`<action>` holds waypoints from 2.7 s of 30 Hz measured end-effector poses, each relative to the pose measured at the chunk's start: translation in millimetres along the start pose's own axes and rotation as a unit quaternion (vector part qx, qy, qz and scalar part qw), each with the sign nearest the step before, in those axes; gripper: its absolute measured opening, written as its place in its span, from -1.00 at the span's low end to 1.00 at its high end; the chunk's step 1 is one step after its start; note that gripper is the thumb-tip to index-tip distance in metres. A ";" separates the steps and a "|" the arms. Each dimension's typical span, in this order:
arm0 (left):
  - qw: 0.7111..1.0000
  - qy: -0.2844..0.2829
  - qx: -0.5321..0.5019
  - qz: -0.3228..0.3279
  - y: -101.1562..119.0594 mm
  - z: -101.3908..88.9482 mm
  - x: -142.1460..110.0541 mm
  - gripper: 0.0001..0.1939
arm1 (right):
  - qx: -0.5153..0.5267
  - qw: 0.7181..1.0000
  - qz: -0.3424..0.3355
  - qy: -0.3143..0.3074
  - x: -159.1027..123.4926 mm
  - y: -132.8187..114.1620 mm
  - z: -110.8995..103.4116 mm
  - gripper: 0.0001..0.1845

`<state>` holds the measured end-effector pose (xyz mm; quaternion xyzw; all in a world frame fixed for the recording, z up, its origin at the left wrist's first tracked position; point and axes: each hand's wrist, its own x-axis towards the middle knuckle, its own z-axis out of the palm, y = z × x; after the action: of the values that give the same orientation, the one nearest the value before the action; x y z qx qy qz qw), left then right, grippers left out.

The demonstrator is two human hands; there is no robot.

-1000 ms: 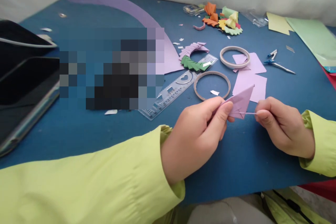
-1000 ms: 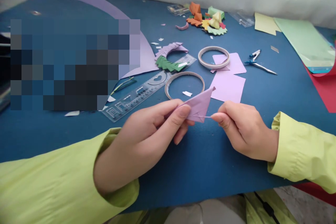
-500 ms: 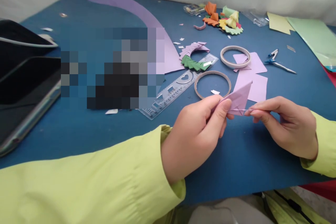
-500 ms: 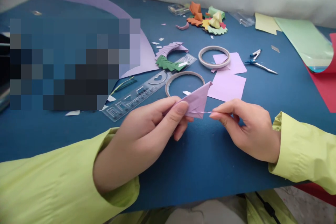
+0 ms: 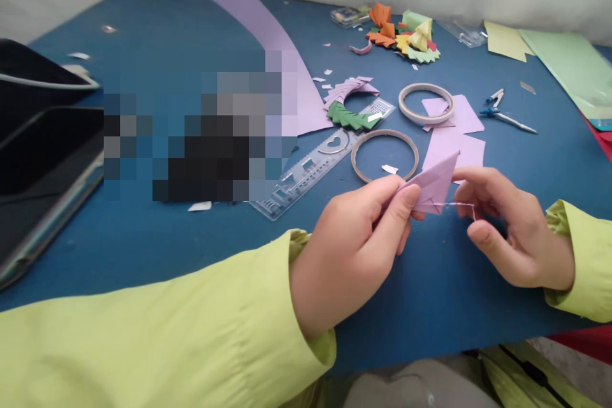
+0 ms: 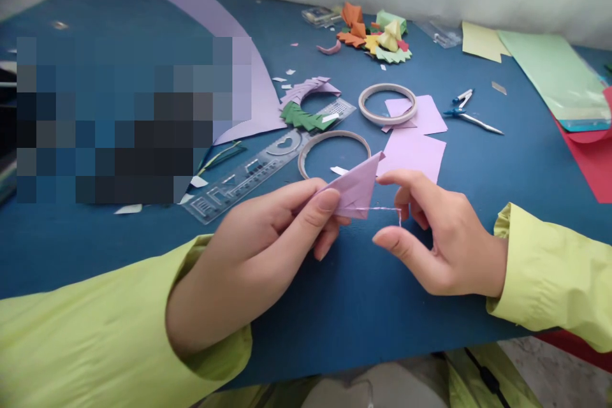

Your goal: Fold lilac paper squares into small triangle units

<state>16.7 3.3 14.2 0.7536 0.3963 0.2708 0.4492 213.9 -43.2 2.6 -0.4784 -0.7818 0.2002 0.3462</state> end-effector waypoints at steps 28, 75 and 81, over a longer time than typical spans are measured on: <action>0.977 0.058 0.183 0.092 -6.5 1.6 -10.3 -0.67 | 0.309 0.921 0.197 -0.130 8.3 -2.5 -7.2 -0.65; 0.962 0.073 0.192 0.179 -16.8 3.0 -5.2 -0.70 | 0.035 0.989 0.143 0.007 3.0 -6.6 -2.9 -0.74; 0.940 0.063 0.244 0.230 -17.8 7.9 -12.9 -0.73 | 0.000 0.997 0.063 -0.036 -5.2 -6.1 -3.6 -0.76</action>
<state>9.5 -6.2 -5.9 0.8919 0.2935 0.3091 0.1509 214.4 -50.7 7.2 -0.5198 -0.7618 0.2383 0.3045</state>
